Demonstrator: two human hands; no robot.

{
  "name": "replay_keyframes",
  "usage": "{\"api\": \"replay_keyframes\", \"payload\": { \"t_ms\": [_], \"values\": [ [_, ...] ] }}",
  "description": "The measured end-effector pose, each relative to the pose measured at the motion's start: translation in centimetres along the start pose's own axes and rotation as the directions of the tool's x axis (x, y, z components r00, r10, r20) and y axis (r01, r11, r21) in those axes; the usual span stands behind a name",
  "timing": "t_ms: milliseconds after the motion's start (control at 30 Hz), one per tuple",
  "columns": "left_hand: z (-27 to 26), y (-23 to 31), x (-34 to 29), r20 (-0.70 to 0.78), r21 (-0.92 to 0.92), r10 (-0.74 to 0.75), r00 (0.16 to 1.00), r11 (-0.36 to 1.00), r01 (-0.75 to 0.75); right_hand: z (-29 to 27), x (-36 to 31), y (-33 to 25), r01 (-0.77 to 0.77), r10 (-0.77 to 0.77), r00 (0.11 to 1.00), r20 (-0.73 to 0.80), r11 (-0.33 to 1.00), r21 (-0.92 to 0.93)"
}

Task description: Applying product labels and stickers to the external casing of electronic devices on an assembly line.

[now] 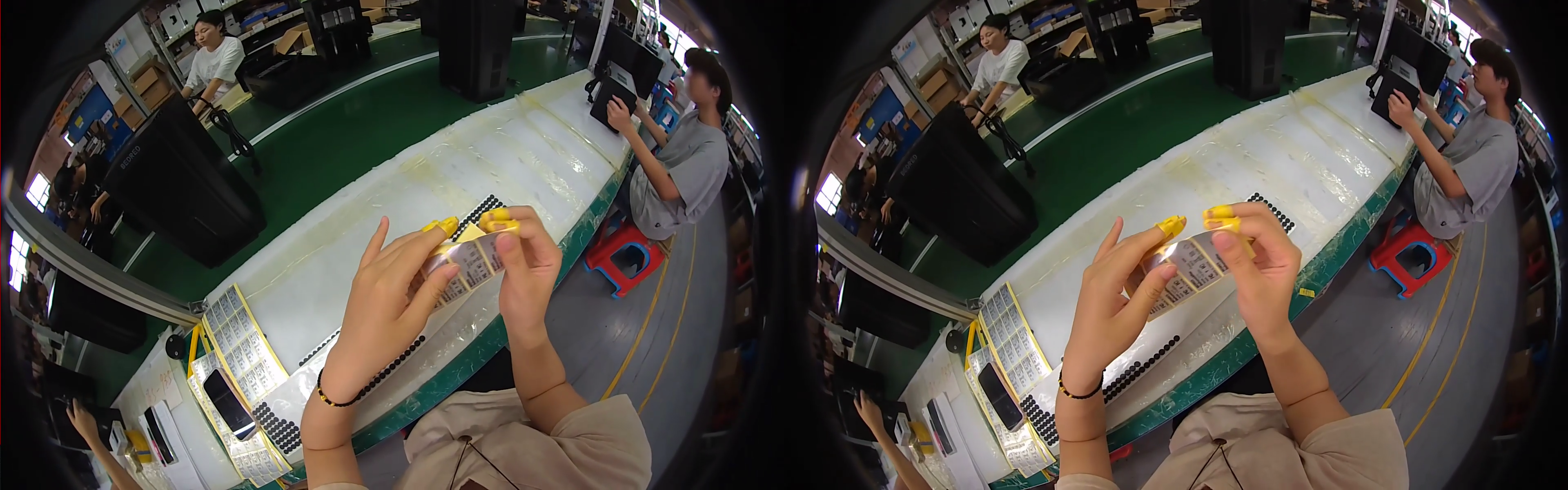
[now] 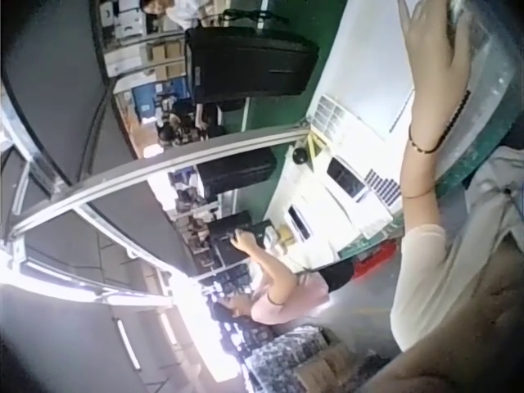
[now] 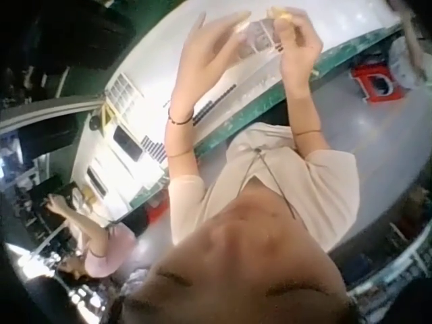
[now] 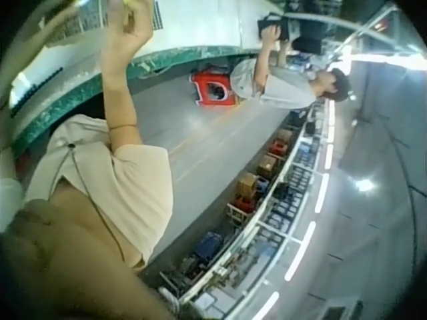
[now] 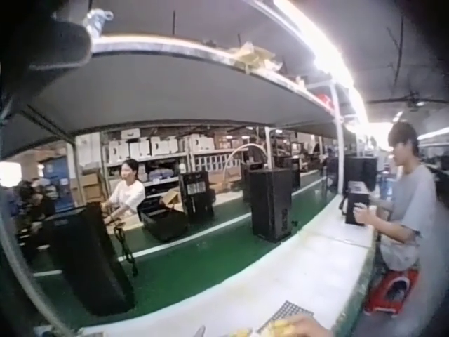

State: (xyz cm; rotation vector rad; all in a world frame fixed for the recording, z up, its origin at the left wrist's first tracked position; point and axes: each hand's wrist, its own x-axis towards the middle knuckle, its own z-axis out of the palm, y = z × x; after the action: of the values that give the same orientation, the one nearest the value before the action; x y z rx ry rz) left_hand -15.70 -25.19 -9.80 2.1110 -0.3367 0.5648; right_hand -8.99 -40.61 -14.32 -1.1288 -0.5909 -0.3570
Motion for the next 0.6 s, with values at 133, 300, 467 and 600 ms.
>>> {"api": "replay_keyframes", "payload": {
  "t_ms": [133,300,467,600],
  "values": [
    [0.08,-0.31,-0.14,0.038,0.043,0.008,0.999,0.999,-0.009,-0.17,-0.08,0.10,0.022,-0.020,0.999,-0.039,0.998,0.051],
    [0.12,-0.36,-0.10,0.081,-0.043,-0.054,0.995,0.997,0.058,-0.26,-0.50,0.21,0.027,-0.028,0.998,-0.048,0.999,-0.027],
    [-0.14,-0.66,0.00,0.143,-0.166,-0.146,0.979,0.972,0.169,-0.52,-0.48,0.04,0.032,-0.033,0.999,-0.023,0.999,-0.026],
    [-0.31,-0.57,-0.15,0.132,-0.219,-0.162,0.978,0.957,0.189,-0.56,-0.56,-0.02,0.018,-0.018,1.000,-0.006,1.000,0.000]
  ]
}}
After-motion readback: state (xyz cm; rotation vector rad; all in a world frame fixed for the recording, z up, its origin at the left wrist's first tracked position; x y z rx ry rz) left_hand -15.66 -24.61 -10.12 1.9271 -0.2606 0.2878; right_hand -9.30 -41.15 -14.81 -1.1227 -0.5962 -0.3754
